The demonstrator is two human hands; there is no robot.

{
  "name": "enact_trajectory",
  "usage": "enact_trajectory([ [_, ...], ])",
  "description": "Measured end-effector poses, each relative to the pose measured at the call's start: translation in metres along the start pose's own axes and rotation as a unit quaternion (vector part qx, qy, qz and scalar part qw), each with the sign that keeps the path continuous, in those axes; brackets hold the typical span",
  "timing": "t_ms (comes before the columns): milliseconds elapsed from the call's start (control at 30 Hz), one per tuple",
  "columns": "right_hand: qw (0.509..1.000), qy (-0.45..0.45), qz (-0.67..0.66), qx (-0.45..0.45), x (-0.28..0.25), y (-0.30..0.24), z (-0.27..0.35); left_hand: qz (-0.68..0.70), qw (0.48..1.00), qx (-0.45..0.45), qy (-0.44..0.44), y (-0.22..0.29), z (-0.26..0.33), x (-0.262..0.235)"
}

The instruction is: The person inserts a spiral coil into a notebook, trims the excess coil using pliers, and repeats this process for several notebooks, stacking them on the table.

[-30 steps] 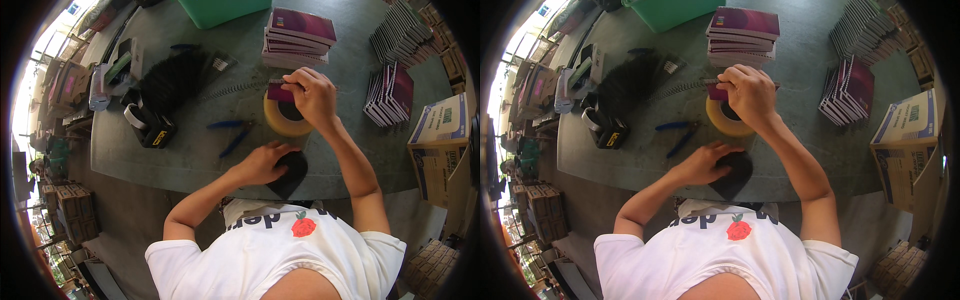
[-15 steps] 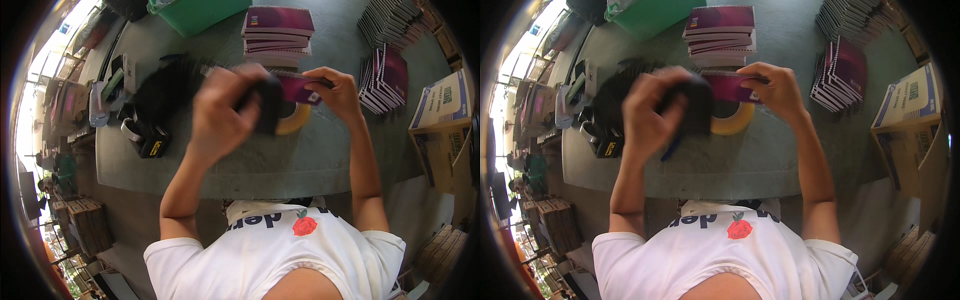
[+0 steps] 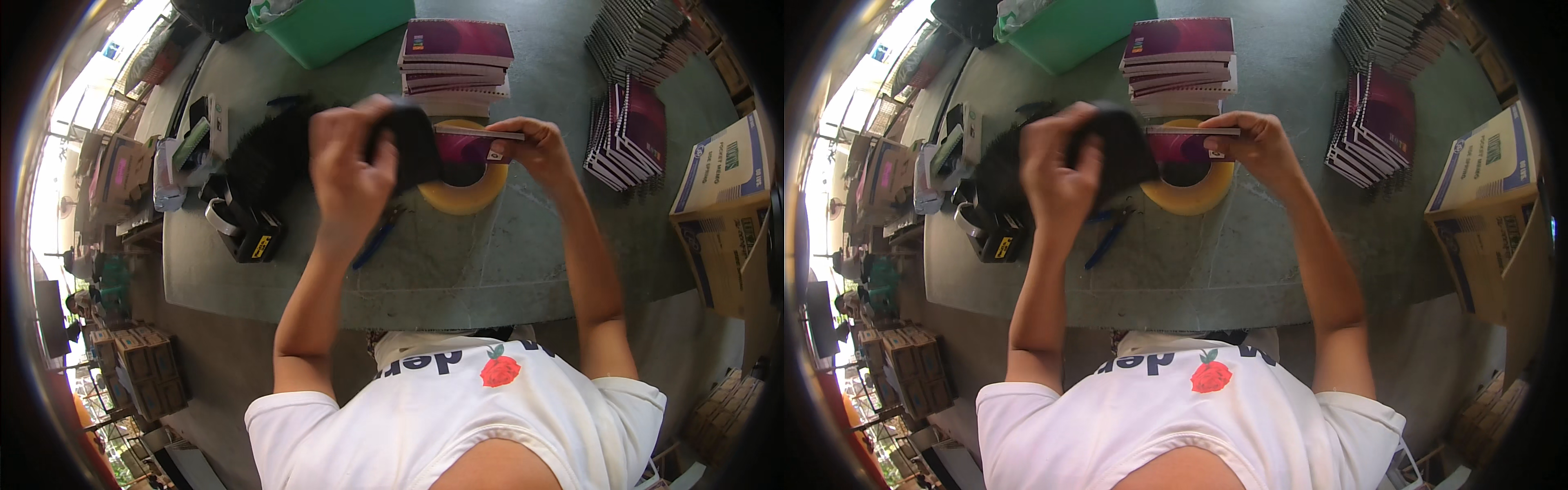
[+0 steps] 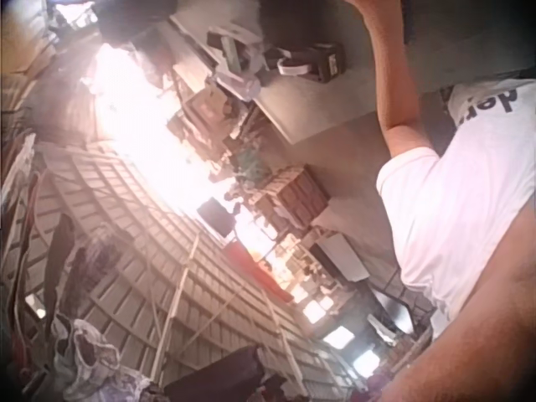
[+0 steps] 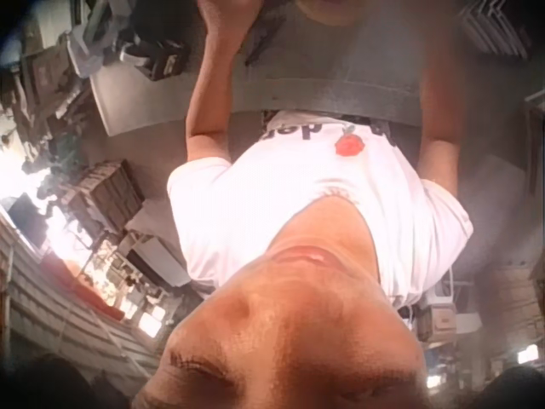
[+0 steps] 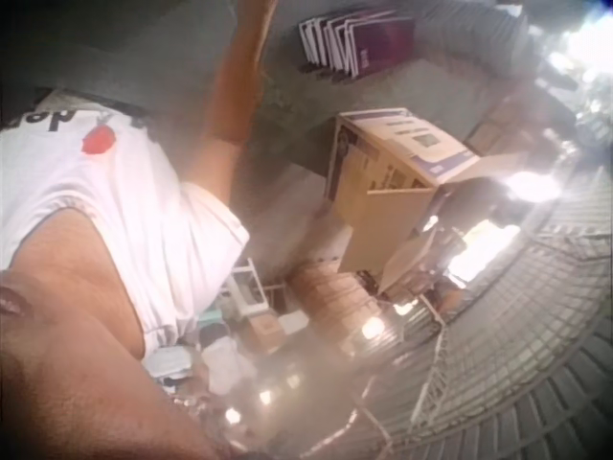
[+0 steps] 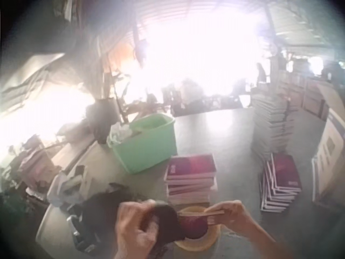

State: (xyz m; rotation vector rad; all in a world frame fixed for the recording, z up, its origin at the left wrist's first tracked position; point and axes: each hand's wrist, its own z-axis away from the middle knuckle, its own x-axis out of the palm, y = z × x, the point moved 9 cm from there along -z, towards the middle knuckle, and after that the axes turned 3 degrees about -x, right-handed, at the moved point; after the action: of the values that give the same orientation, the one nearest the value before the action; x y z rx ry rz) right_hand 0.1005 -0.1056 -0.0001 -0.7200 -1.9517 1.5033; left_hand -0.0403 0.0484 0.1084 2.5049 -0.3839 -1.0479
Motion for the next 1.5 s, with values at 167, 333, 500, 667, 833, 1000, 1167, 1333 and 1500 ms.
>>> enact_trajectory([
  [167,0.998,0.045,-0.032,0.000,0.001,0.016,0.004,-0.011,0.998,0.065,0.021,0.020,-0.007,-0.016],
  [333,0.999,0.019,-0.032,-0.003,0.011,0.018,0.007,0.042,0.975,0.023,-0.217,0.001,0.018,0.042],
  [500,0.998,0.013,-0.041,-0.048,0.018,0.010,0.012,0.074,0.997,0.011,0.012,0.007,-0.001,0.003],
  [667,0.998,0.039,-0.051,0.018,0.007,0.022,0.013,0.055,0.995,-0.007,-0.089,0.022,-0.003,0.020],
  [833,0.996,0.013,-0.088,-0.025,0.017,0.012,0.014,0.068,0.985,0.039,-0.152,0.019,0.012,0.047],
  [1000,1.000,-0.013,-0.027,0.001,0.016,0.021,0.019,0.126,0.989,-0.016,0.078,0.006,-0.016,0.004],
  [1167,0.999,-0.026,0.036,0.009,0.019,0.018,0.018,0.113,0.971,0.051,-0.202,0.030,0.013,0.069],
  [1333,0.998,-0.049,0.026,-0.002,0.026,0.012,0.017,0.092,0.992,0.030,-0.082,0.026,-0.004,0.051],
  [1500,0.999,-0.040,0.012,-0.020,0.022,0.020,0.022,0.097,0.990,0.029,-0.101,0.033,-0.003,0.051],
])
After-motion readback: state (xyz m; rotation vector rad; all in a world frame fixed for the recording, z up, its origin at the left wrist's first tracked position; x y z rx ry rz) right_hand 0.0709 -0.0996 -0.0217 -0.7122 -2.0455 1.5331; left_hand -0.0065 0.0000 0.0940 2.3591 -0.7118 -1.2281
